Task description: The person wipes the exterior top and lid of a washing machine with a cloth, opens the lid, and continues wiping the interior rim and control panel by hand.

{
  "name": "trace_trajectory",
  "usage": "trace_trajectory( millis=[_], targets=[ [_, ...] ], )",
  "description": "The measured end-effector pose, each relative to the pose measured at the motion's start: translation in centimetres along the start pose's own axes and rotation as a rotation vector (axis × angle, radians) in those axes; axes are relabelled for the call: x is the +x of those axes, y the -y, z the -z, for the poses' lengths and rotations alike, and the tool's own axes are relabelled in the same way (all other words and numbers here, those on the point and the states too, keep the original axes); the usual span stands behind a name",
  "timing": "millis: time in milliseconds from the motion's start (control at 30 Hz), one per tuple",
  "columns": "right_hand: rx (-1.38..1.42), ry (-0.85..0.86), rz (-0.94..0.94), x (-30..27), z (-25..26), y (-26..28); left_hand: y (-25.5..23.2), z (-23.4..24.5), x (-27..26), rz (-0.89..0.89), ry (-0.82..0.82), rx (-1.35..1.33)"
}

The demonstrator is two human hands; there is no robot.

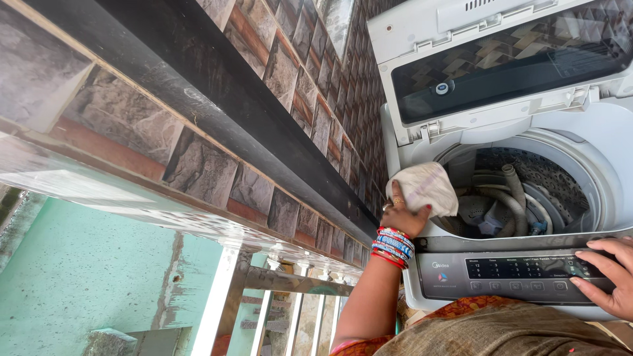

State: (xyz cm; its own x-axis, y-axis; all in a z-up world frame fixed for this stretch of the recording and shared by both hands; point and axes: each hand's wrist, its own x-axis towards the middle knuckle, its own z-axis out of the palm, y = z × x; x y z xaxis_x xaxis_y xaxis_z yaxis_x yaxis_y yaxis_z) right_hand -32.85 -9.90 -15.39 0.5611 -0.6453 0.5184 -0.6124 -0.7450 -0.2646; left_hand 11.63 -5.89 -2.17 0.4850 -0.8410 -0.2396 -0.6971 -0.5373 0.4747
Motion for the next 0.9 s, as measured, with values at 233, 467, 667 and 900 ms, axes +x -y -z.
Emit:
trace_trajectory(
  millis=[233,467,667,900],
  targets=[
    [-0.033,0.064,-0.019,-0.1,0.0,-0.3,-2.1,0.9,5.1,0.045,-0.033,-0.029],
    [0.008,0.033,-0.020,0.0,0.3,0.0,-3.4,1.7,10.8,0.039,-0.064,-0.061],
    [0.034,0.016,-0.015,-0.3,0.0,-0.2,-3.9,2.7,14.4,0.041,-0.012,-0.035],
    [0.065,0.002,-0.016,-0.6,-0.2,-0.4,-2.0,2.0,16.1,-0.015,-0.018,-0.150]
  ],
)
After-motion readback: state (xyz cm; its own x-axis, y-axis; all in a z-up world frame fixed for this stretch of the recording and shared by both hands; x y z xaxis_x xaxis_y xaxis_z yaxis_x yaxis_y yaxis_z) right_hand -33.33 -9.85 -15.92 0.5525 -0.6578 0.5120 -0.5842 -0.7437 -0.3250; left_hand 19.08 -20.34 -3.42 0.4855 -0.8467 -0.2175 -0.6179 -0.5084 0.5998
